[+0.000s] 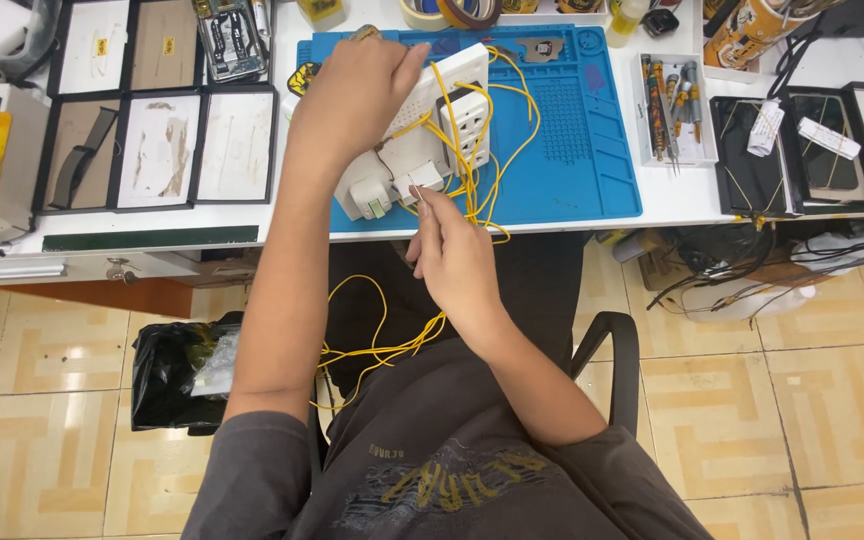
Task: Connect wires to a breadboard and test a small electronic device
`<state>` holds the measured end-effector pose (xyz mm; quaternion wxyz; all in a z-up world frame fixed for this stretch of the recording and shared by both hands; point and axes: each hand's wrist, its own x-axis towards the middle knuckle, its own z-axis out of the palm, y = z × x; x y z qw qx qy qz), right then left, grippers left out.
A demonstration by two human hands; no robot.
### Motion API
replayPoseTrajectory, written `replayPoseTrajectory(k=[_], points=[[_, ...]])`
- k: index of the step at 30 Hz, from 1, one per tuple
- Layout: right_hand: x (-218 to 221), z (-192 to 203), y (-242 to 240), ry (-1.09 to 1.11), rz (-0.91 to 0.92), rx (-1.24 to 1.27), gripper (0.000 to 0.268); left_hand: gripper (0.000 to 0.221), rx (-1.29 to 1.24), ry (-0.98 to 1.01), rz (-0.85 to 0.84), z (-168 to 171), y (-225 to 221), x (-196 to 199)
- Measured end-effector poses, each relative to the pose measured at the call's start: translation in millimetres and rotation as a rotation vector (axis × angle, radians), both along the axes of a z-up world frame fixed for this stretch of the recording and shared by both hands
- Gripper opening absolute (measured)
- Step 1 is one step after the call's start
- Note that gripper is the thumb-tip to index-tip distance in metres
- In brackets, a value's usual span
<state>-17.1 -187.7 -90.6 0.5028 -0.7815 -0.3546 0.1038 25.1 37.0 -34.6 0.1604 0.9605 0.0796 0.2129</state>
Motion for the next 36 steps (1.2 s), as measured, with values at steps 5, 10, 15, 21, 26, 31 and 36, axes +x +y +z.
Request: replayPoseTrajectory(k=[5,10,15,21,26,31,36], points=[[9.8,1.4,1.0,0.013,-0.079,-0.021,0.034,0.066,-0.046,0.042,-0.007,9.8,-12.2,-9.6],[6.9,-1.7,4.4,0.006,-0.067,-0.039,0.031,0.067,-0.11,0.122,0.003,19.8,-20.1,-17.9],[14.5,-13.9,6.4,-0.067,-0.134,0.014,0.029,0.066,-0.124,0.132,0.011,24.4,-23.0,-18.6],[25.1,-26.6,15.4,-0.189,-0.193,-0.005,0.027,0.064,-0.127,0.158,0.037,29.6,-25.6,-20.0],[23.7,-28.7,17.6,-0.204,-0.232,-0.059,0.027,0.066,-0.085,0.144,-0.008,25.2,-21.0,-18.8],[26.1,-30.0,17.1,-0.219,-0.221,-0.02,0.025,0.066,-0.103,0.173,0.008,27.1,-21.8,-17.4],[26.1,-27.3,18.1,-0.211,-0.211,-0.021,0.026,0.066,-0.07,0.177,0.009,25.6,-20.9,-16.9]])
